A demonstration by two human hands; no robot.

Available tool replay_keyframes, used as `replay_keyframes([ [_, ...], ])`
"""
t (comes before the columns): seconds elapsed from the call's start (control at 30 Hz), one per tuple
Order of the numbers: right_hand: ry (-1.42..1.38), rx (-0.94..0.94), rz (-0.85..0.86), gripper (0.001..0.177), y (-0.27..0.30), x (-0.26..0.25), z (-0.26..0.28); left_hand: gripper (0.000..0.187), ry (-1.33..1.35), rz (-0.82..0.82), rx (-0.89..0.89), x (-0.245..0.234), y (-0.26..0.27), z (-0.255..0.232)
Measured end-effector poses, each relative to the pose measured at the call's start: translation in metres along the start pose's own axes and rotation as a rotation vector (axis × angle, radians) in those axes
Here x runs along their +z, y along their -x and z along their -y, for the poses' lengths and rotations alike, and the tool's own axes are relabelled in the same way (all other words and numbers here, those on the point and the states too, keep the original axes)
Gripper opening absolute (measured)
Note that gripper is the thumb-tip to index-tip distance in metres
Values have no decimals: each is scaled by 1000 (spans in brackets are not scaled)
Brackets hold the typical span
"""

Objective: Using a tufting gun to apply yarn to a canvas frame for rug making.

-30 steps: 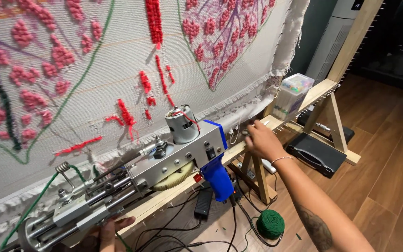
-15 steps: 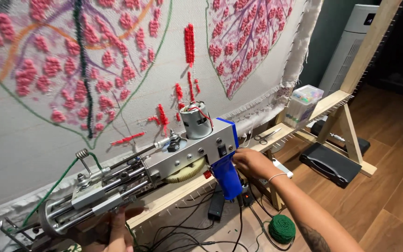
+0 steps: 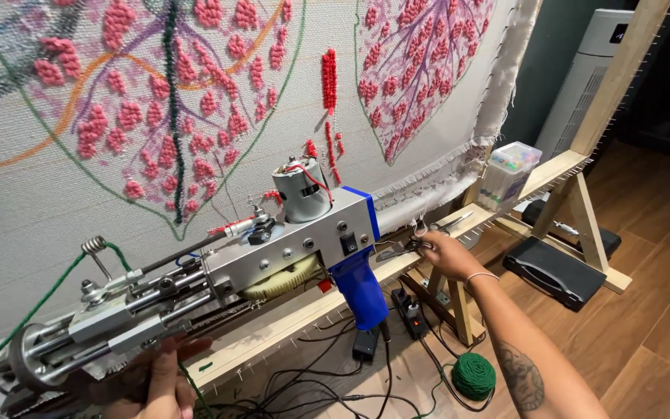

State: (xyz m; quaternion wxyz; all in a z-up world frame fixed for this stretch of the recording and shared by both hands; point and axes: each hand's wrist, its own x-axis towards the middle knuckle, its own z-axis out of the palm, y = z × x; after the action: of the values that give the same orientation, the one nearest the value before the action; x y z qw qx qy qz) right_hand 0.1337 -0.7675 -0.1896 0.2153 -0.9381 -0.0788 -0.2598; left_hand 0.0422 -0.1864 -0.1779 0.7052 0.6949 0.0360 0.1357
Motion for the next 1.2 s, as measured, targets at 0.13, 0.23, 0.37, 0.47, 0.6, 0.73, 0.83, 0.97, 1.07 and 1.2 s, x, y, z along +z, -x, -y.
replay_keyframes([
  [0.13,-315,51,-424,36,15,-10,0,25,134,-38,70,17,-6,-65],
  [0.23,-625,262,-670,29,22,-18,28,23,134,-36,115,7,-4,-87],
  [0.37,-905,270,-704,28,33,-46,141,24,264,119,184,-18,-14,-96],
  [0.47,-1201,115,-489,34,43,-76,275,25,352,215,225,-37,-18,-109],
  [0.6,-1294,16,-14,73,57,-82,399,29,312,320,161,-63,-17,-121],
  [0.73,-1251,198,67,78,69,-62,428,33,314,445,118,-90,-11,-142],
  [0.83,-1343,285,87,63,78,-62,437,34,249,488,61,-107,-10,-154],
  [0.97,-1409,469,117,58,90,-61,468,35,246,576,83,-127,-13,-159],
  [1.07,-1439,648,27,54,99,-51,480,36,204,637,77,-140,-17,-162],
  [1.2,-1485,477,34,51,106,-41,498,38,226,621,154,-155,-25,-158],
])
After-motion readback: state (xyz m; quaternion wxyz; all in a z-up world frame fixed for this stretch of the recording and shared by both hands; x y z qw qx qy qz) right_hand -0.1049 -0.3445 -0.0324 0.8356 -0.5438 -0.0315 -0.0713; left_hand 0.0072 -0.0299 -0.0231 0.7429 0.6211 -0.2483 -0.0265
